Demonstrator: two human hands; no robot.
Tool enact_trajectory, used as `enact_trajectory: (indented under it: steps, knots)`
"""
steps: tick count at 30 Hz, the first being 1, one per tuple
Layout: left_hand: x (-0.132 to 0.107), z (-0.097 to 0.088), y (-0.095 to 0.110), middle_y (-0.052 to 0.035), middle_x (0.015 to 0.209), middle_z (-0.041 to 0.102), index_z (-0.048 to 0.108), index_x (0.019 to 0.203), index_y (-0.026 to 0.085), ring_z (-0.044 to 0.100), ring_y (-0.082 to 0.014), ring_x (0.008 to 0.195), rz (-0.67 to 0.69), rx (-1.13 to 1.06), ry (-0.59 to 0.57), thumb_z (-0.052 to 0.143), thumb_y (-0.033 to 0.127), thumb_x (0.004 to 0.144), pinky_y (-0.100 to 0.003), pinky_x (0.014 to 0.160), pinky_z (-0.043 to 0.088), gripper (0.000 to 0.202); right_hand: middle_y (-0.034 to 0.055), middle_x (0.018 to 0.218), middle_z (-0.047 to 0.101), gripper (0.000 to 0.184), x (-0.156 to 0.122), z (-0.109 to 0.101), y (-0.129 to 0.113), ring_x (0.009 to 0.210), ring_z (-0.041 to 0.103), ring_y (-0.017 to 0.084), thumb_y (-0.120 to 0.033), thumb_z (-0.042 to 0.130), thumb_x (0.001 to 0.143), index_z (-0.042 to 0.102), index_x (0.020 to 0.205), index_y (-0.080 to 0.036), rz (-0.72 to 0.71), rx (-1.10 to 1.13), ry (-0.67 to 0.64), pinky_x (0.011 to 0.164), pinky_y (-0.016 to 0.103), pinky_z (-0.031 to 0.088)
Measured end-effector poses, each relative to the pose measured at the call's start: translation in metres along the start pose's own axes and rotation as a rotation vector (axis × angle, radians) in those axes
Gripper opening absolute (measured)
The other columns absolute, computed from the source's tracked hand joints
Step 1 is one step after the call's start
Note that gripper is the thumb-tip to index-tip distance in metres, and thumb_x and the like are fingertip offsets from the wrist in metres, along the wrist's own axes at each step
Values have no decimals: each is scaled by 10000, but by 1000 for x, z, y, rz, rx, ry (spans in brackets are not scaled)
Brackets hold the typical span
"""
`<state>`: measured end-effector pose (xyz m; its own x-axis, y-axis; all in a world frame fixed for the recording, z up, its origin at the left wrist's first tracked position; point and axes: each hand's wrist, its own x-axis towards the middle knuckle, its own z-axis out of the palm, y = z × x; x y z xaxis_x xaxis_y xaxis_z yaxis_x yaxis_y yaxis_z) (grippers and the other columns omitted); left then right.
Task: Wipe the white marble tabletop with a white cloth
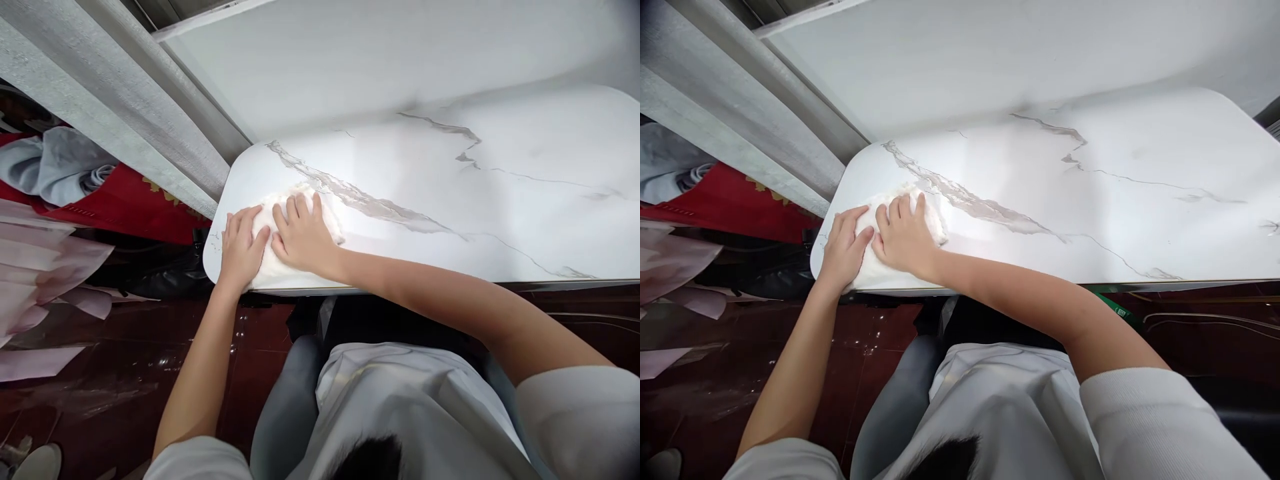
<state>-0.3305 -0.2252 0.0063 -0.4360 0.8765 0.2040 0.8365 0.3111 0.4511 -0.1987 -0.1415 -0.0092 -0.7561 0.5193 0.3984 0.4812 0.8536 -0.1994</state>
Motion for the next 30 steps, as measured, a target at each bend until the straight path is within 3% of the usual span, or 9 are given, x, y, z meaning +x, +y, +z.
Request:
enact_trajectory:
  steps: [3, 6, 12, 15, 20, 26, 30]
  knots:
    - [-24, -6, 1, -55, 1461, 480, 491, 1381, 344, 320, -317, 1459, -63, 14, -4, 446, 384, 940, -547, 1214, 228, 445, 296, 1414, 457, 548, -17, -7, -13, 1356, 381, 430, -334, 377, 1002, 446, 1430, 1, -29, 17, -17, 1101, 698, 209]
    - [-40, -10, 1, -46, 1461, 482, 474, 1395, 353, 339, -300, 1452, -40, 16, -2, 424, 390, 954, -535, 1233, 194, 446, 305, 1424, 445, 556, -29, -11, -23, 1360, 374, 449, -338, 378, 1001, 445, 1443, -7, -51, 20, -17, 1097, 715, 204]
    - [-56, -13, -4, -60, 1515, 437, 451, 1432, 325, 262, -315, 1495, -58, 39, -15, 398, 421, 967, -538, 1242, 158, 477, 302, 1420, 453, 568, -41, -14, -33, 1351, 382, 464, -344, 373, 997, 453, 1449, -9, -91, 17, 5, 1090, 728, 217]
    - [-55, -15, -7, -54, 1521, 436, 452, 1433, 325, 233, -327, 1506, -75, 39, -22, 392, 437, 970, -551, 1237, 167, 480, 287, 1424, 458, 565, -39, -12, -35, 1354, 382, 451, -347, 374, 996, 453, 1447, -16, -86, 35, -2, 1091, 738, 217]
    - [-45, -22, -15, -42, 1462, 496, 482, 1393, 335, 366, -286, 1440, -36, 42, -14, 404, 403, 948, -504, 1244, 203, 457, 291, 1427, 447, 591, -30, -8, -43, 1359, 370, 468, -357, 377, 987, 446, 1455, -4, -82, 42, -19, 1095, 747, 220]
    - [-32, -34, -35, -60, 1482, 475, 491, 1377, 333, 355, -322, 1442, -149, 70, -37, 432, 404, 928, -557, 1205, 259, 459, 279, 1421, 456, 588, -7, -1, -57, 1358, 365, 475, -344, 336, 991, 431, 1458, -1, -89, 39, -60, 1088, 752, 240]
    - [-17, -35, -41, -78, 1477, 479, 500, 1384, 311, 386, -321, 1412, -168, 84, -22, 438, 409, 930, -550, 1193, 278, 470, 253, 1435, 456, 570, 11, 5, -54, 1362, 361, 459, -342, 330, 990, 442, 1449, -23, -84, 64, -84, 1093, 745, 249]
